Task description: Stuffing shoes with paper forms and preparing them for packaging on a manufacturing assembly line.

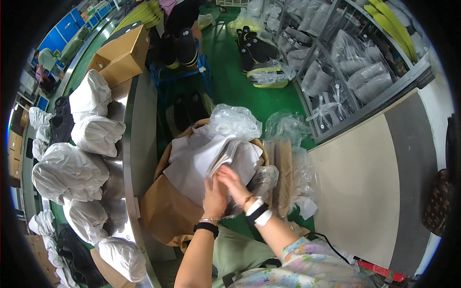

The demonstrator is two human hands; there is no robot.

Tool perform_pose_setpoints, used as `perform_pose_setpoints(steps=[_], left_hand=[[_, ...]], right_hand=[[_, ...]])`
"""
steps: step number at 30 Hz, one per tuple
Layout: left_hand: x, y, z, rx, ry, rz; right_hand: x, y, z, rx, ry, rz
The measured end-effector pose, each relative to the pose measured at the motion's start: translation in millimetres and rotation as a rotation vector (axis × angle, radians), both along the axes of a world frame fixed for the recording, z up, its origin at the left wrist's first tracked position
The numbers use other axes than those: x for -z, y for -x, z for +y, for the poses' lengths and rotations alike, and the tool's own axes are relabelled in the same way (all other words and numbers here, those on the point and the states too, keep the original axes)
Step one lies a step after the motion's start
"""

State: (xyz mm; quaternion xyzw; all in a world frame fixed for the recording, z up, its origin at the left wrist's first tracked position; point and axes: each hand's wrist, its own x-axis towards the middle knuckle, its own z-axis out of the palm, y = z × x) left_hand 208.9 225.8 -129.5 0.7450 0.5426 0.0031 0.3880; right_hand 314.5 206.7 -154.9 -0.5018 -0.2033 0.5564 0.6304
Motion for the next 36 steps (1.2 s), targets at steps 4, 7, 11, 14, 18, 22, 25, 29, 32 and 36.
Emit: perform_pose_setpoints(steps=[4,7,11,14,18,22,25,29,32,36], left_hand=[[10.2,2.2,14.2,0.024,-0.106,0.064],[16.5,4.1,12.9,0.077,-0.155,-0.001],[3.6,12.6,0.9,0.124,-0.219,-0.087],[-1.8,25.8,-12.7,0.041,-0.271,-0.11],[2.3,21.4,-33.0,-0.02,-0.264,-0.22],[-15.2,19.7,-55.2,-0.041,-0.234,-0.264],[-14.2,40.4,-70.9,-0.051,-0.244,-0.287],[-19.4,43.9,-91.4,-0.028,-0.233,-0.343],[-22.6,74.7,-107.2,-0.12,-0.199,-0.28],[-21.7,52.6,-117.8,-0.135,-0.155,-0.358]], right_hand=[[51.6,-44.5,-34.1,0.313,0.503,-0.17],[90.0,-57.9,-41.6,0.262,0.6,-0.134],[62.4,-78.8,-8.0,0.125,0.709,0.022],[-2.5,-73.2,39.8,-0.298,0.378,0.04],[5.3,-92.0,80.0,-0.643,0.348,-0.367],[61.5,-110.2,39.3,-0.495,0.184,-1.022],[83.4,-67.4,6.5,-0.305,0.47,-1.193],[153.0,-88.2,-29.1,0.097,0.331,-1.213],[124.4,-39.6,-20.9,0.027,0.506,-0.053],[221.1,-136.2,-38.7,0.142,0.624,0.185]])
